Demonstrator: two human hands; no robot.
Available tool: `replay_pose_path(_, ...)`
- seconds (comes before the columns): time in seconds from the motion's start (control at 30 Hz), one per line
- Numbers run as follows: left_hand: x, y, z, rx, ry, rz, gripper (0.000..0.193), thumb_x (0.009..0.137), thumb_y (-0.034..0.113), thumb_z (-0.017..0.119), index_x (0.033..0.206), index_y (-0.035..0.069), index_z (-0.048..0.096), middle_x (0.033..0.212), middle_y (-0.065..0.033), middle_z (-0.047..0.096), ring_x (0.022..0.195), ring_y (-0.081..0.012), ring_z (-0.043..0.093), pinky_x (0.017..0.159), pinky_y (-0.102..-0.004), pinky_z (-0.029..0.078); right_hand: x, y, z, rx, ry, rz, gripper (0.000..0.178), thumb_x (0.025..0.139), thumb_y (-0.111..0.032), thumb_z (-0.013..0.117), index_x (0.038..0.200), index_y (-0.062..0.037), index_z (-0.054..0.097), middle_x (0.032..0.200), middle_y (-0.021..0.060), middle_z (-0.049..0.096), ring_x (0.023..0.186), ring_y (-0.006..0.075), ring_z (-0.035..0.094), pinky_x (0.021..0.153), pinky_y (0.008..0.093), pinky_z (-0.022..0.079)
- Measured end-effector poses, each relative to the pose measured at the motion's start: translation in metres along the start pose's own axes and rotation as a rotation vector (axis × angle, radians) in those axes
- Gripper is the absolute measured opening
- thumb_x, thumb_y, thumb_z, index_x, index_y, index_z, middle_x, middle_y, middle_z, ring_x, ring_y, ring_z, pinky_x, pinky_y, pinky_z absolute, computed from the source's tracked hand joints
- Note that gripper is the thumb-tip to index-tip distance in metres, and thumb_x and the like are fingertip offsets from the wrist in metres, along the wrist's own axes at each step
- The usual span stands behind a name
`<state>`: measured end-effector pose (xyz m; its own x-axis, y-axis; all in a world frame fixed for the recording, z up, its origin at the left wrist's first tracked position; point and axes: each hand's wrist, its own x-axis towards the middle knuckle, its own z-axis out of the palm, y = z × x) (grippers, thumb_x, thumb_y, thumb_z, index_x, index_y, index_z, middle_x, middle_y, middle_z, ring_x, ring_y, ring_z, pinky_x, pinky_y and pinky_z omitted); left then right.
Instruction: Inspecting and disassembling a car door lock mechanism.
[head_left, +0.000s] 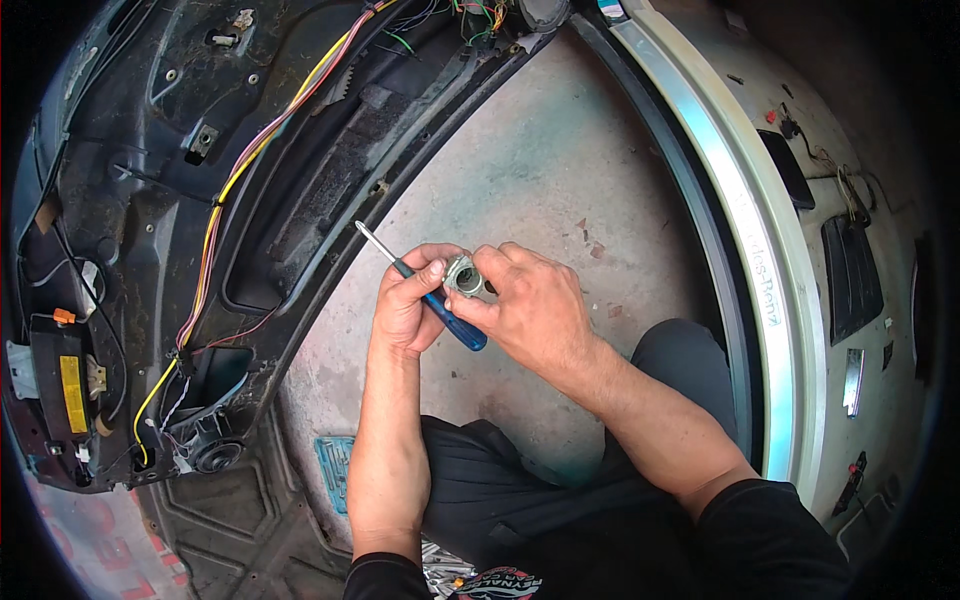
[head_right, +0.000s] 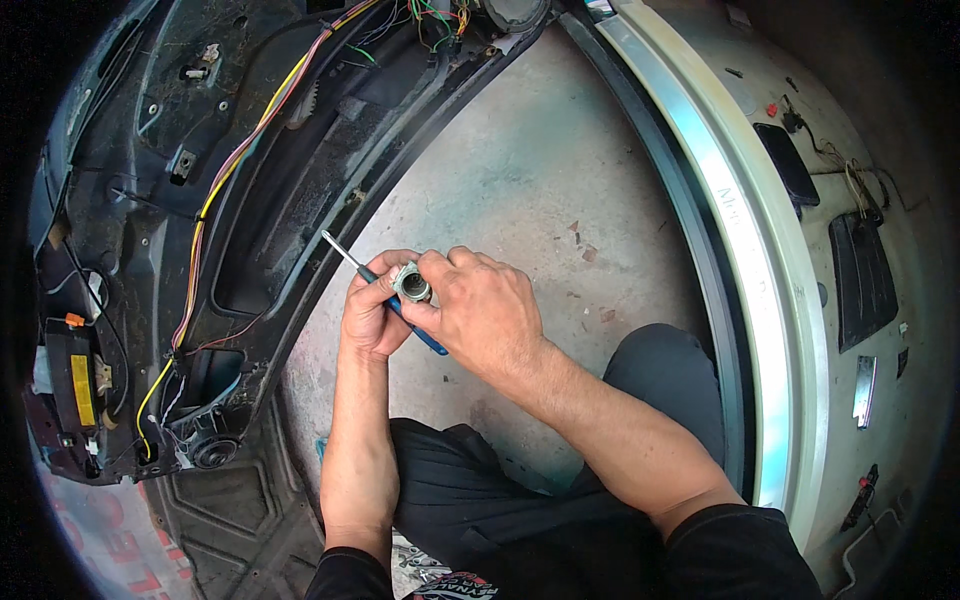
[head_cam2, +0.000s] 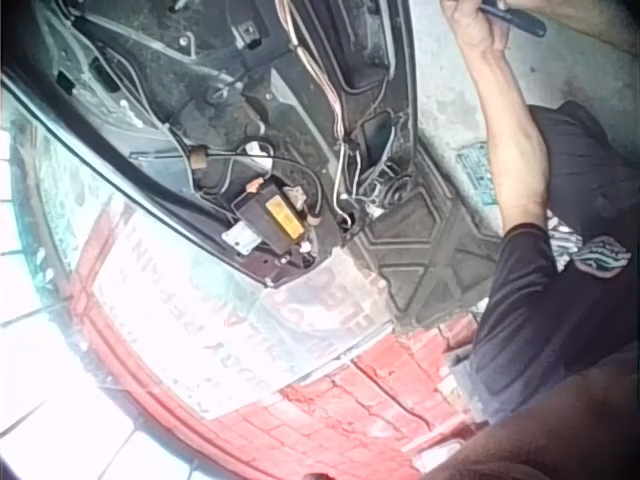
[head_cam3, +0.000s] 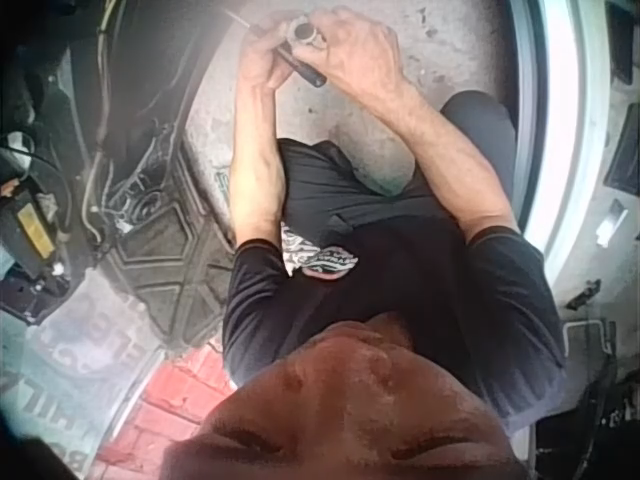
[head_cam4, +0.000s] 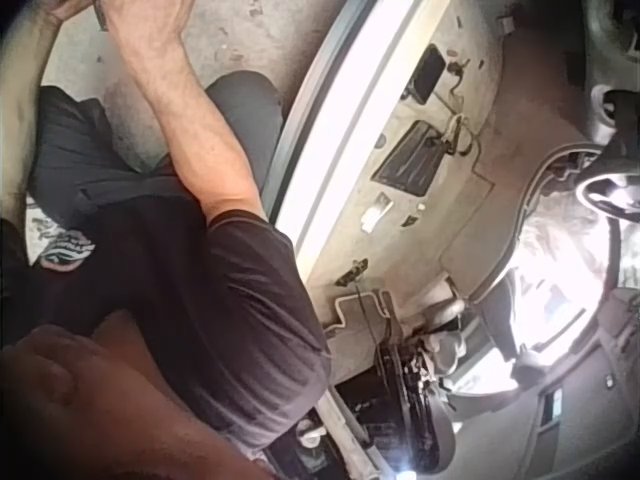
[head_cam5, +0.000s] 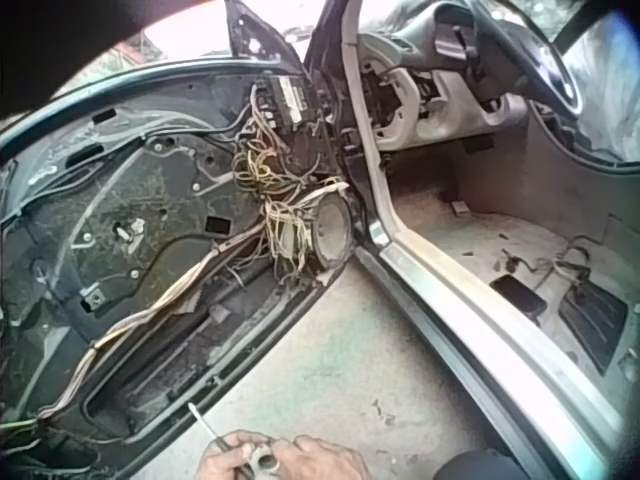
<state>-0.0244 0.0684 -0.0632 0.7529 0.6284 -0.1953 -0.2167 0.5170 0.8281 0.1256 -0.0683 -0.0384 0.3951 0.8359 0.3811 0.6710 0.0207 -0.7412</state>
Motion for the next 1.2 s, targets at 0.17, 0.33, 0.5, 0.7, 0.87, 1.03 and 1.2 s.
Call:
replay_pose_path(0.17, -0.001, 0.000, -0.006, 0.011, 0.058, 0.007, 0.025, 0.096, 0.014, 0.075, 0.112, -0.004, 0.069, 0.091, -0.0116, 0.071, 0.080, -0.0187, 0.067, 0.069, -0.0320, 0.055, 0.005, 0.004, 0.007, 0.119, -0.055, 0.060, 0.032, 0.094, -0.035, 0.074, 0.099, -0.0037, 0.067, 0.082, 0.0128, 0.070, 0.074, 0.0280, 0.073, 0.068, 0.0436, 0.059)
replay_pose_path(0.33, -0.003, 0.008, -0.002, -0.008, 0.037, 0.000, 0.021, 0.096, 0.020, 0.077, 0.096, 0.001, 0.068, 0.083, -0.0083, 0.066, 0.071, -0.0152, 0.060, 0.060, -0.0300, 0.048, 0.023, 0.012, -0.002, 0.879, -0.352, 0.517, 0.030, 0.099, -0.036, 0.071, 0.100, -0.0061, 0.070, 0.078, 0.0033, 0.067, 0.064, 0.0132, 0.063, 0.058, 0.0317, 0.050)
replay_pose_path(0.5, -0.013, 0.016, 0.012, -0.032, 0.048, 0.056, 0.024, 0.100, 0.023, 0.074, 0.095, 0.000, 0.067, 0.081, -0.0099, 0.067, 0.069, -0.0148, 0.060, 0.060, -0.0294, 0.048, 0.027, 0.012, -0.007, 1.224, -0.479, 0.742, 0.036, 0.103, -0.043, 0.066, 0.102, -0.0078, 0.068, 0.080, -0.0006, 0.065, 0.059, 0.0098, 0.055, 0.053, 0.0253, 0.044)
replay_pose_path(0.7, -0.027, 0.030, 0.022, -0.050, -0.018, 0.150, 0.026, 0.101, 0.021, 0.070, 0.103, -0.005, 0.071, 0.087, -0.0139, 0.071, 0.072, -0.0149, 0.063, 0.061, -0.0290, 0.049, 0.023, 0.024, 0.001, 1.424, -0.580, 0.641, 0.041, 0.106, -0.046, 0.060, 0.101, -0.0053, 0.063, 0.082, 0.0102, 0.065, 0.070, 0.0142, 0.061, 0.060, 0.0285, 0.053)
replay_pose_path(0.87, -0.037, 0.037, 0.026, 0.003, -0.073, 0.175, 0.022, 0.097, 0.012, 0.072, 0.109, -0.006, 0.072, 0.093, -0.0146, 0.074, 0.076, -0.0127, 0.064, 0.064, -0.0258, 0.051, 0.020, 0.027, 0.011, 1.629, -0.634, 0.626, 0.047, 0.106, -0.052, 0.054, 0.106, -0.0057, 0.065, 0.088, 0.0064, 0.065, 0.077, 0.0165, 0.061, 0.068, 0.0337, 0.053)
replay_pose_path(1.03, -0.039, 0.040, 0.025, 0.130, -0.084, 0.204, 0.023, 0.094, 0.012, 0.076, 0.109, -0.005, 0.073, 0.091, -0.0118, 0.074, 0.072, -0.0108, 0.062, 0.061, -0.0247, 0.048, 0.019, 0.028, 0.015, 1.652, -0.671, 0.670, 0.046, 0.106, -0.052, 0.052, 0.110, -0.0073, 0.065, 0.098, 0.0028, 0.063, 0.079, 0.0178, 0.060, 0.068, 0.0359, 0.053)
replay_pose_path(1.2, -0.043, 0.044, 0.033, 0.284, -0.006, 0.234, 0.017, 0.093, 0.003, 0.074, 0.107, -0.006, 0.070, 0.093, -0.0148, 0.076, 0.072, -0.0104, 0.065, 0.064, -0.0251, 0.052, 0.018, 0.028, 0.020, 1.594, -0.595, 0.725, 0.052, 0.107, -0.057, 0.046, 0.111, -0.0083, 0.065, 0.090, 0.0031, 0.063, 0.076, 0.0164, 0.057, 0.067, 0.0345, 0.049)
